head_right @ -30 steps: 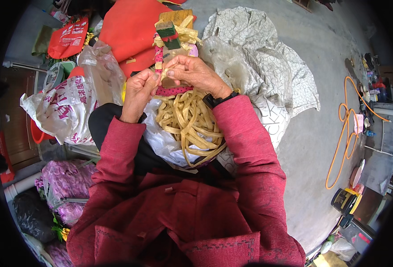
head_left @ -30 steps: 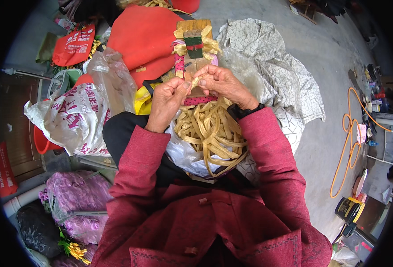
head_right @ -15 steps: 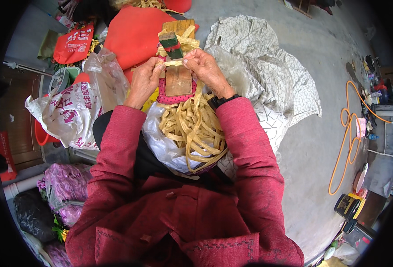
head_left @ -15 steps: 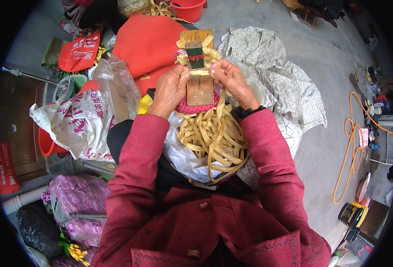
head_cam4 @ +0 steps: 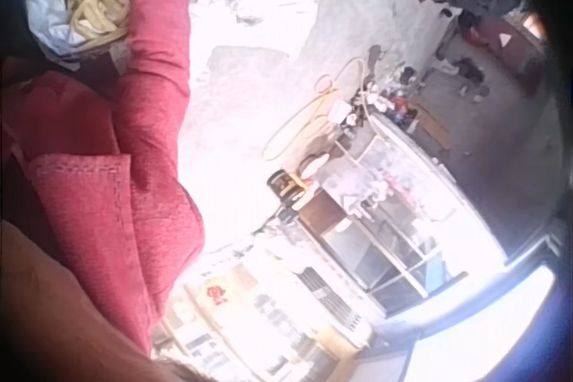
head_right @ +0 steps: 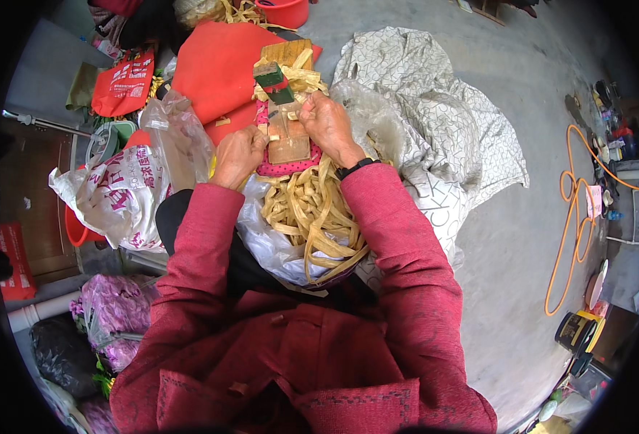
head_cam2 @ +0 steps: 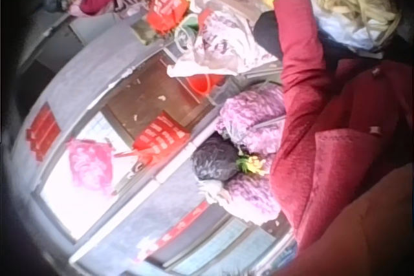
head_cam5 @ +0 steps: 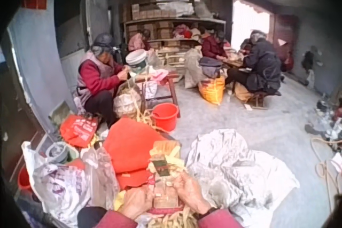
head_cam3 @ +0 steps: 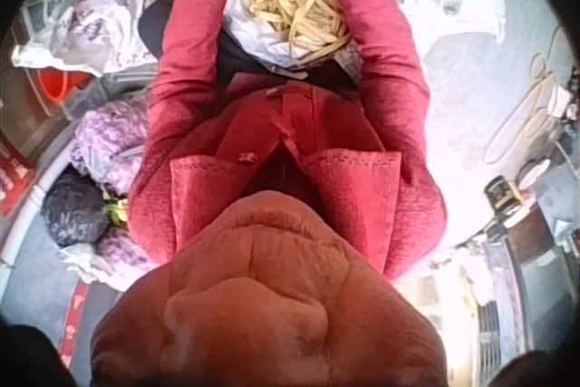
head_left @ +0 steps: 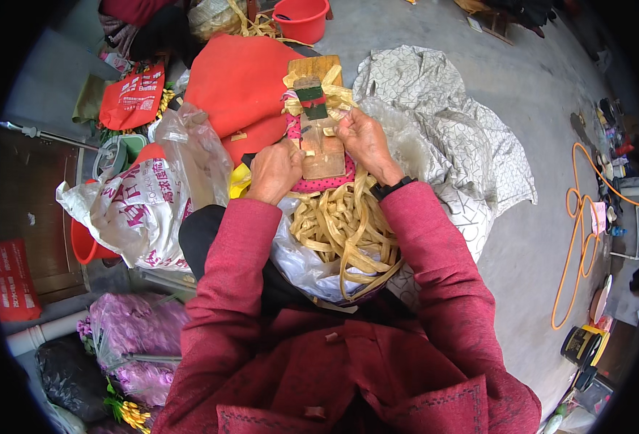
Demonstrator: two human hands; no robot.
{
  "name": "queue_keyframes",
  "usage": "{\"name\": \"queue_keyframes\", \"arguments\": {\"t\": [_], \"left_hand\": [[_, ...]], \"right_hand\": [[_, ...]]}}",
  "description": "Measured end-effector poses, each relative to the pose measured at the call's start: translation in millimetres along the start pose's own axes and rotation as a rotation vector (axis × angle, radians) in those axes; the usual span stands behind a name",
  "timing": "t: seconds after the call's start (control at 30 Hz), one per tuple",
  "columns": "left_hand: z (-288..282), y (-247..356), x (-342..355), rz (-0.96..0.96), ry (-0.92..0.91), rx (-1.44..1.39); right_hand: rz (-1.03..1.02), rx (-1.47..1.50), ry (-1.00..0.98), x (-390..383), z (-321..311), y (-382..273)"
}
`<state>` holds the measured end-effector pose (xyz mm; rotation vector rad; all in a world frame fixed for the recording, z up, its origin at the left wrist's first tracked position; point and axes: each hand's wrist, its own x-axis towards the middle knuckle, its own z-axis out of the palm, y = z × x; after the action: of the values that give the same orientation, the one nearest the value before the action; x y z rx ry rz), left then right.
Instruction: The person sits on the floor and weaves thin bamboo strips by hand into a small rectangular frame. They repeatedly pick up strips, thread them through the frame, and adjust the weave to form a flat woven mat.
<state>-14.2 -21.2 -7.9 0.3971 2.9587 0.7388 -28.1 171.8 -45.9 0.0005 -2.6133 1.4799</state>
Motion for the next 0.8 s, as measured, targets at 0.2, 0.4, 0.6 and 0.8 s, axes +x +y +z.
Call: {"name": "queue_keyframes", "arguments": {"t": [0.2, 0.4, 0.6, 0.8], "left_hand": [[-12.6, 21.7, -43.3, 0.216, 0.133, -0.191], [-25.5, 4.2, -27.8, 0.341, 0.446, -0.104], [-51.4, -20.5, -15.9, 0.082, 0.372, -0.11], [-20.5, 12.1, -32.9, 0.522, 0.32, -0.116]], "right_hand": [[0.088, 0.728, -0.522, -19.9, -8.8, -20.4], [0.143, 0.952, -0.696, -35.1, -14.3, -41.9], [0.141, 1.141, -0.601, -41.5, -17.2, -56.8], [0.001, 0.744, -0.326, -37.0, -16.7, -56.5]]}}
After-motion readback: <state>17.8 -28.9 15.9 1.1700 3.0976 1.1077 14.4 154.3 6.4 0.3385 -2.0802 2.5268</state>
